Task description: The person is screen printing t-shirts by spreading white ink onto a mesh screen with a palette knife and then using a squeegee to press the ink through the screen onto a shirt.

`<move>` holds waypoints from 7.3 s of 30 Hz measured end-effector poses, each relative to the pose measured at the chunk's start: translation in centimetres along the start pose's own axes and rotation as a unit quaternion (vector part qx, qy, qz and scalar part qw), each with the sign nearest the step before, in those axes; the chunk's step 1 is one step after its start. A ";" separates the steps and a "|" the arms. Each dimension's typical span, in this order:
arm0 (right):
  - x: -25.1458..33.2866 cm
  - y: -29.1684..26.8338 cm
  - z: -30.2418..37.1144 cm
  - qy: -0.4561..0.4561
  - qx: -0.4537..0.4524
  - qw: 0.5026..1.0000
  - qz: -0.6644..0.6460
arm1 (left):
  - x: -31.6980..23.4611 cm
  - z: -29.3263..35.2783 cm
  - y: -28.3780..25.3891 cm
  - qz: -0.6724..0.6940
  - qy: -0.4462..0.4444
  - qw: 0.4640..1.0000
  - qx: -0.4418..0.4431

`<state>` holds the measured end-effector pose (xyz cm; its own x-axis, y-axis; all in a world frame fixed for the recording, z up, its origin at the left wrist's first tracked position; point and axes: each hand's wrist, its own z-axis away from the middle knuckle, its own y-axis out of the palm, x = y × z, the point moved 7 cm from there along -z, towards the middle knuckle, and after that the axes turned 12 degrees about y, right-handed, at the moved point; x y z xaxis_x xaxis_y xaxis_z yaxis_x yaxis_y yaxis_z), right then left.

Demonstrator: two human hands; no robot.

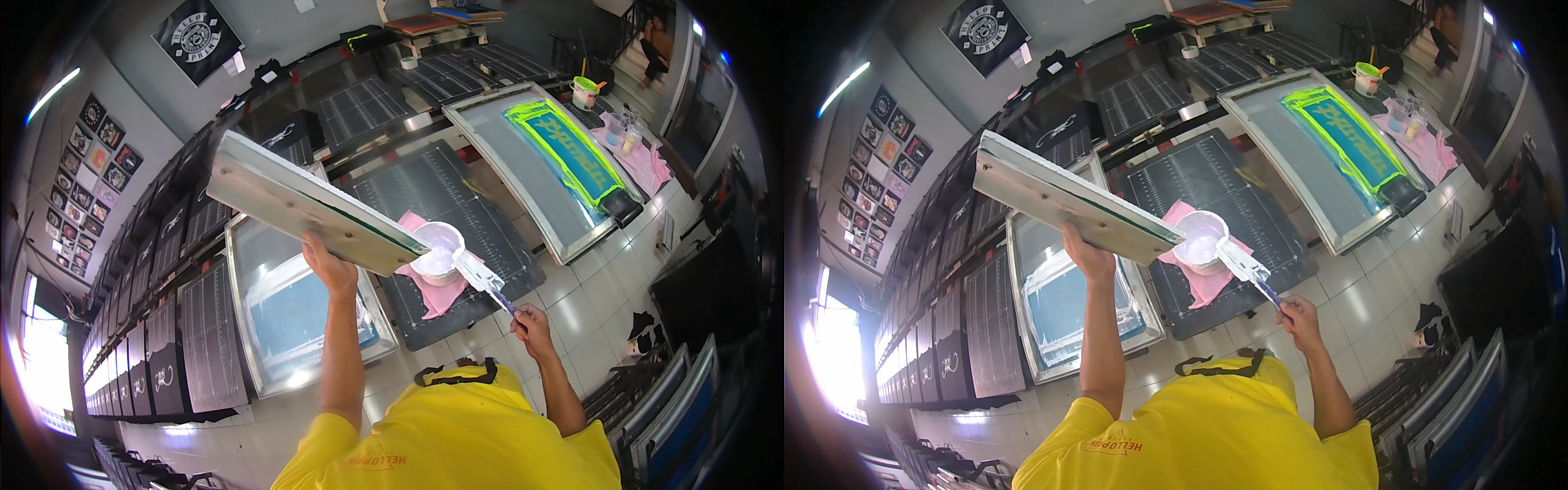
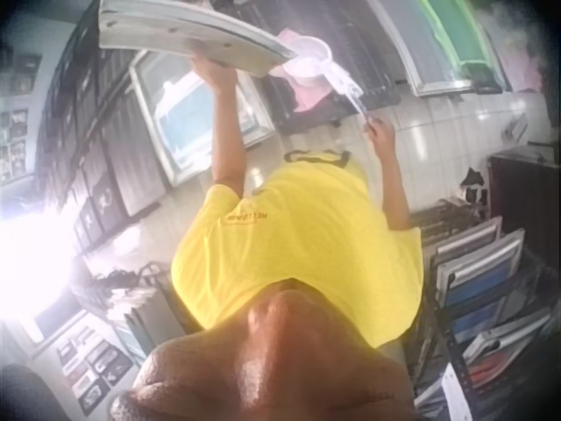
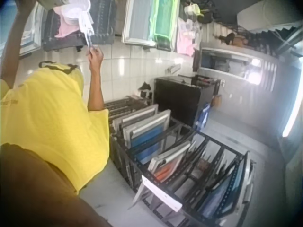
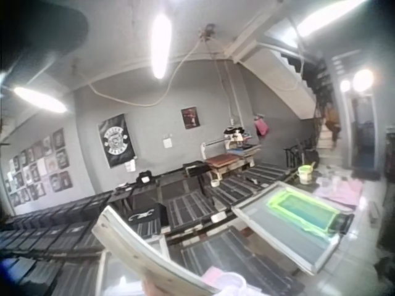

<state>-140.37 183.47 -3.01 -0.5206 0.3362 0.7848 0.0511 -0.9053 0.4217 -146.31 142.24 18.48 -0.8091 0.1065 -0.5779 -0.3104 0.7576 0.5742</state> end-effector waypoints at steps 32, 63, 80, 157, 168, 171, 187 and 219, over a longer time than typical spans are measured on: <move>9.5 5.9 4.2 0.105 0.162 0.981 0.033 | 2.8 -4.2 6.1 0.395 -0.121 0.866 0.281; 11.6 8.9 3.3 0.110 0.189 0.962 0.166 | 3.2 -2.3 10.5 0.404 -0.170 0.834 0.334; 17.9 14.3 4.4 0.044 0.253 0.960 0.114 | 4.8 0.0 12.5 0.413 -0.234 0.793 0.382; 9.0 3.2 7.4 -0.329 -0.175 0.871 0.322 | -0.1 -1.1 -1.6 -0.064 -0.068 0.992 -0.088; 12.5 6.9 7.7 -0.033 0.012 0.988 0.153 | 0.1 -1.6 0.8 -0.077 -0.023 0.994 -0.071; 12.4 7.1 7.3 -0.031 0.018 0.986 0.161 | 0.2 -1.7 1.0 -0.070 -0.026 0.995 -0.072; 13.9 10.1 6.3 -0.049 0.053 0.984 0.164 | 2.5 -1.9 0.6 -0.106 -0.028 0.994 0.026; 23.4 15.7 8.4 -0.081 0.088 0.978 0.169 | 0.3 -1.3 0.8 -0.343 0.060 0.927 0.138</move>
<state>-144.56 179.32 25.82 -0.3084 0.0757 0.9483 0.3503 -0.9178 0.1872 -147.42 142.00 19.53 -0.5226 -0.5214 -0.6745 -0.6470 0.7578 -0.0845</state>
